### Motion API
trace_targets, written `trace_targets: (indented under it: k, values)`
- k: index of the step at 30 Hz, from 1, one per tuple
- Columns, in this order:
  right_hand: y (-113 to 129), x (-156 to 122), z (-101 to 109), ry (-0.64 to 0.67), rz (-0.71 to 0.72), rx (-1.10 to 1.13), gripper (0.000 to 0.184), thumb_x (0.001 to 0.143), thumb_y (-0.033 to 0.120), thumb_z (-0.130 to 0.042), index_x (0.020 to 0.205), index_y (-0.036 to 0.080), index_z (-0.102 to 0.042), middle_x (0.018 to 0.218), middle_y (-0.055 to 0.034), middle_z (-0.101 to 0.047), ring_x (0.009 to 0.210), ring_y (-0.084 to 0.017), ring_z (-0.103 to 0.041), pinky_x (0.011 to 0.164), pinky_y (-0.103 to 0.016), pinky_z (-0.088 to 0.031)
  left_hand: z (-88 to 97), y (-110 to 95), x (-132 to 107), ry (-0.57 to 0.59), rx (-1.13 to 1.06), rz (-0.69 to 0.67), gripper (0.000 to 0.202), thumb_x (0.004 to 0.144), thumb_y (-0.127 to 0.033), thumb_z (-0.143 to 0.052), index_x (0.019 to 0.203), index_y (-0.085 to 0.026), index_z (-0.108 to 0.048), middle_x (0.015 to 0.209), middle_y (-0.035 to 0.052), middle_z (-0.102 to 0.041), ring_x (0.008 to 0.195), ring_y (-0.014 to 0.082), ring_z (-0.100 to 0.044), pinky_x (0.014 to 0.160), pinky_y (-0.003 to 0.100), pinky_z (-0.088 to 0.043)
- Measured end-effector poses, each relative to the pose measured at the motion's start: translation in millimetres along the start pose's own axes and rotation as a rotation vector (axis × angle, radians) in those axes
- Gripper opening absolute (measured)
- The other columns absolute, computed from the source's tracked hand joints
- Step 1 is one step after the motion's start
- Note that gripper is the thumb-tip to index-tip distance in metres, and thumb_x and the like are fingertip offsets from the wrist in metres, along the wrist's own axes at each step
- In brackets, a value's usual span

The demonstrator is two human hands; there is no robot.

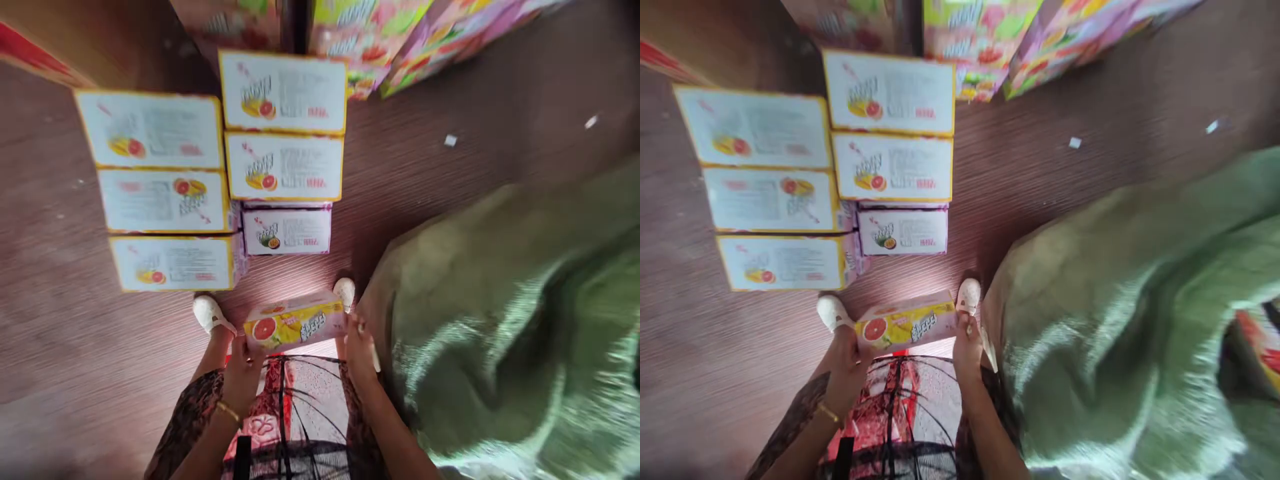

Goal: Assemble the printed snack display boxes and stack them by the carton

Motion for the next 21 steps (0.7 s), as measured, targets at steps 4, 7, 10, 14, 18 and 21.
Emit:
trace_targets:
  k: [4, 7, 10, 14, 18, 21]
  values:
    - [76.2, -2.4, 17.1, -0.058, 0.049, 0.219, 0.031, 0.087, 0.053, -0.048, 0.084, 0.024, -0.058, 0.081, -0.0062, -0.070, 0.077, -0.023, -0.067, 0.070, -0.036, -0.054, 29.6, -72.3, -4.2, -0.151, 0.047, -0.337, 0.028, 0.080, -0.047, -0.059, 0.097, -0.025, -0.054, 0.097, 0.0079, -0.069, 0.095, 0.0291, -0.067, 0.088, 0.043, -0.053]
    - [105.0, 26.7, -13.3, 0.070, 0.098, 0.329, 0.032, 0.084, 0.054, -0.051, 0.086, 0.023, -0.058, 0.090, -0.0047, -0.071, 0.085, -0.020, -0.067, 0.080, -0.035, -0.053, 26.2, -101.3, 41.5, -0.175, 0.041, -0.363, 0.031, 0.078, -0.035, -0.058, 0.107, -0.022, -0.058, 0.109, 0.0130, -0.068, 0.107, 0.0318, -0.065, 0.097, 0.048, -0.050]
    - [106.1, 55.0, -53.0, 0.201, 0.058, 0.417, 0.040, 0.080, 0.056, -0.052, 0.098, 0.021, -0.062, 0.114, -0.0076, -0.069, 0.101, -0.020, -0.066, 0.088, -0.035, -0.052, 11.4, -109.0, 82.6, -0.058, -0.021, -0.299, 0.041, 0.075, -0.021, -0.057, 0.116, -0.019, -0.060, 0.119, 0.0154, -0.067, 0.113, 0.0312, -0.064, 0.100, 0.050, -0.050]
    - [92.0, 67.5, -76.5, 0.194, 0.017, 0.492, 0.048, 0.080, 0.055, -0.054, 0.113, 0.021, -0.061, 0.115, -0.0089, -0.069, 0.095, -0.020, -0.069, 0.086, -0.038, -0.054, 4.5, -95.5, 82.7, 0.035, -0.089, -0.344, 0.046, 0.078, -0.021, -0.058, 0.123, -0.021, -0.062, 0.136, 0.0147, -0.060, 0.109, 0.0274, -0.067, 0.094, 0.044, -0.055]
    - [84.1, 70.2, -72.9, 0.116, -0.042, 0.399, 0.051, 0.083, 0.054, -0.051, 0.122, 0.022, -0.058, 0.125, -0.0103, -0.065, 0.102, -0.021, -0.067, 0.082, -0.037, -0.054, 44.3, -65.6, 63.7, -0.196, -0.057, -0.331, 0.036, 0.084, -0.028, -0.056, 0.118, -0.021, -0.066, 0.115, 0.0113, -0.067, 0.100, 0.0250, -0.067, 0.091, 0.041, -0.056]
    - [87.5, 76.6, -67.5, 0.053, -0.031, 0.314, 0.052, 0.084, 0.053, -0.050, 0.124, 0.022, -0.060, 0.131, -0.0104, -0.062, 0.112, -0.022, -0.064, 0.084, -0.035, -0.053, 107.4, -46.8, 73.3, -0.549, -0.013, -0.177, 0.044, 0.082, -0.027, -0.061, 0.125, -0.018, -0.062, 0.110, 0.0118, -0.063, 0.108, 0.0273, -0.060, 0.101, 0.045, -0.051]
Point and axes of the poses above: each hand's wrist, its own x-axis towards the middle knuckle, its own z-axis out of the back of the hand, y = z × x, the point moved 3 cm from there along x, towards the middle knuckle
